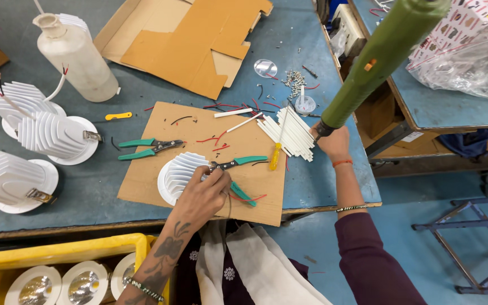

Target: The person assembles LED light fixtures by stripping wires, inserting them into heat sinks, and securing them with pliers. They repeatedly pick up components from a yellow bin, perform the assembly, and place the finished units back on the table.

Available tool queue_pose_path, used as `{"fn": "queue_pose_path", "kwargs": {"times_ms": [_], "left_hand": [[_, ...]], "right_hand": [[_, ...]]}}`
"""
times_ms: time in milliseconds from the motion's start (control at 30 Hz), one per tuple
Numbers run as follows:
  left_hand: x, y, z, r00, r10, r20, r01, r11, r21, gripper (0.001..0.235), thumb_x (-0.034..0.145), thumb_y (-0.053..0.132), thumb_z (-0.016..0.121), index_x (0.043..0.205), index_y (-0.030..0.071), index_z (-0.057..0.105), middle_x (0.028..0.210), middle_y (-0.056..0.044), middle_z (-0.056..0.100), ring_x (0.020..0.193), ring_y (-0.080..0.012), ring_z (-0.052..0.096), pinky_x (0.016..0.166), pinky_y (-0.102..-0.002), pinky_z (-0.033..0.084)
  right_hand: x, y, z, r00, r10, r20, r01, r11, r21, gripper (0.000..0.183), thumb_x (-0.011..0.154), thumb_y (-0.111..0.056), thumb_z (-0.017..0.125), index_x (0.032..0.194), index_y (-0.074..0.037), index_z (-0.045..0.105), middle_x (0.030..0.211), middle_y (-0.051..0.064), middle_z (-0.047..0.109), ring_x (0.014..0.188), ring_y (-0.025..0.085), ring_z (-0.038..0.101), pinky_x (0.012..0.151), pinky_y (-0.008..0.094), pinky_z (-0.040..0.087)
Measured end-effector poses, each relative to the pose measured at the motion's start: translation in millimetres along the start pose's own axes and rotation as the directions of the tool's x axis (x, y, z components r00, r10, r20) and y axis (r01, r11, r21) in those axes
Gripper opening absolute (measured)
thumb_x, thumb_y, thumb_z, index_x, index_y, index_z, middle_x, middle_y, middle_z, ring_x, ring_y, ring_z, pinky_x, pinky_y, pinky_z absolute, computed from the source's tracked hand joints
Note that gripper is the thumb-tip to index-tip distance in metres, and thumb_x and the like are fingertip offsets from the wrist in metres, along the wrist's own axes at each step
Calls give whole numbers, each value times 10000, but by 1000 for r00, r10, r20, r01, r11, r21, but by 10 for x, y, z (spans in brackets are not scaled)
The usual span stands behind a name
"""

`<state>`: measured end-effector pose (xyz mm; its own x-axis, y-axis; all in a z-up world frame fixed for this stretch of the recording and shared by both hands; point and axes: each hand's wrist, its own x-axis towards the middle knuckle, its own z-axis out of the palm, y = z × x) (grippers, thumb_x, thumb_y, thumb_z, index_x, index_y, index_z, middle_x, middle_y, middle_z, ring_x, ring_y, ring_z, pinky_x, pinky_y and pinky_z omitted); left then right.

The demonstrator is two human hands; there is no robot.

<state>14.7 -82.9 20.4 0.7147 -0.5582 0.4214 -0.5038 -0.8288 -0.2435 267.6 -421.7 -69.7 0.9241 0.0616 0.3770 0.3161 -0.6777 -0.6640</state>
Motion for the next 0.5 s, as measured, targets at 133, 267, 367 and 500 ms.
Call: {"fn": "queue_pose_path", "kwargs": {"times_ms": [133,267,367,500], "left_hand": [[5,-32,22,995,7,-101,2,996,87,302,697,99,662,954,-41,734,1082,-44,643,1034,-186,576,889,-342,482],[-16,-40,23,994,-31,-107,37,998,52,366,714,92,683,1041,-64,732,1124,-52,646,1018,-182,590,817,-313,476],[-82,-66,-19,982,-114,-151,91,985,-150,365,752,82,690,1098,-26,742,1076,-44,622,992,-193,601,842,-323,521],[-154,-83,-84,938,-282,-200,168,877,-450,332,763,30,693,1087,41,761,1091,-50,681,960,-211,681,765,-319,569]], "right_hand": [[109,40,42,970,-243,21,239,928,-288,63,749,-167,741,772,-108,745,803,89,709,781,316,672,721,408,519],[172,8,67,884,-458,95,430,713,-554,56,694,-174,754,701,-127,725,772,83,675,746,302,638,692,407,488],[109,-76,8,914,-403,57,385,812,-439,73,714,-187,750,719,-121,720,740,89,668,718,305,632,668,416,487],[-105,-194,-113,979,-172,-108,169,985,-39,134,749,-198,721,825,-88,715,745,97,690,682,293,674,642,421,520]]}}
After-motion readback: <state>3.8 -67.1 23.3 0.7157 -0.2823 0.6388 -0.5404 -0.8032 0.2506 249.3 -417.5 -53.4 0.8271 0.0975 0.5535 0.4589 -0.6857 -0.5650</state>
